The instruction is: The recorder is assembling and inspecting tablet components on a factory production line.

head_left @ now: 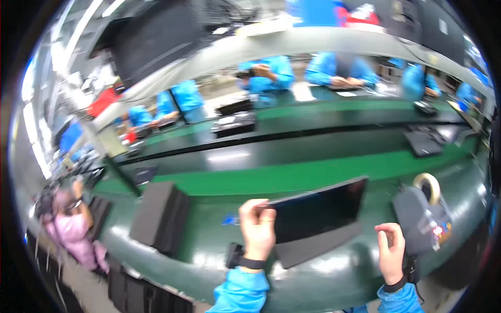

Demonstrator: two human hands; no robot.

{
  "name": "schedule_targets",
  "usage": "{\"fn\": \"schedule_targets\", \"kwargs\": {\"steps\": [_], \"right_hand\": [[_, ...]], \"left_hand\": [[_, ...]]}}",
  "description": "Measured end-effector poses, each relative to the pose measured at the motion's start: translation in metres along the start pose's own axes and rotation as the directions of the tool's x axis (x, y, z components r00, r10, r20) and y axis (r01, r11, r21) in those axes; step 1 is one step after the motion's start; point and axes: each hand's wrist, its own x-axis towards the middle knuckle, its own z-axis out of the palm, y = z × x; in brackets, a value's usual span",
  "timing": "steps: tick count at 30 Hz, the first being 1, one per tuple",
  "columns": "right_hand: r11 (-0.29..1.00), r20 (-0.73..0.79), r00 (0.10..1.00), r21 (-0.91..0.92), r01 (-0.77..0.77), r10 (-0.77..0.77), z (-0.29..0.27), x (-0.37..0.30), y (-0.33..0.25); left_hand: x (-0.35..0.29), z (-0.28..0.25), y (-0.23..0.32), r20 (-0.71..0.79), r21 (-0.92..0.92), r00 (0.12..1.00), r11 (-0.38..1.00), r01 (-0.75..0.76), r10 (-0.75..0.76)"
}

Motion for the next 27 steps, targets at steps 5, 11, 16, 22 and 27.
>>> {"fn": "schedule_targets", "kwargs": {"steps": [5, 11, 16, 22, 27], "right_hand": [[0.996, -0.523, 0.849, 0.006, 0.088, -0.072, -0.072, -0.036, -0.006], [0.889, -0.559, 0.692, 0.309, -0.337, 0.457, -0.143, -0.039, 0.052], [0.911, -0.44, 0.8, 0.127, -0.393, 0.407, -0.125, -0.041, 0.033], [0.923, -0.585, 0.782, -0.383, -0.034, -0.214, -0.192, -0.015, 0.004], [0.702, 0.061, 0.738, -0.265, 0.661, -0.672, -0.112, 0.085, -0.115]], "left_hand": [[0.003, -0.023, 0.007, -0.071, 0.236, 0.995, 0.97, -0.056, 0.075], [-0.002, -0.022, -0.019, -0.041, 0.124, 0.999, 0.992, -0.023, 0.028], [-0.004, -0.015, 0.009, -0.041, 0.291, 0.991, 0.951, -0.107, 0.124], [-0.007, -0.012, 0.003, -0.004, -0.075, 0.993, 0.99, 0.119, -0.119], [-0.009, -0.019, 0.004, -0.032, -0.009, 0.998, 0.998, 0.059, -0.059]]}}
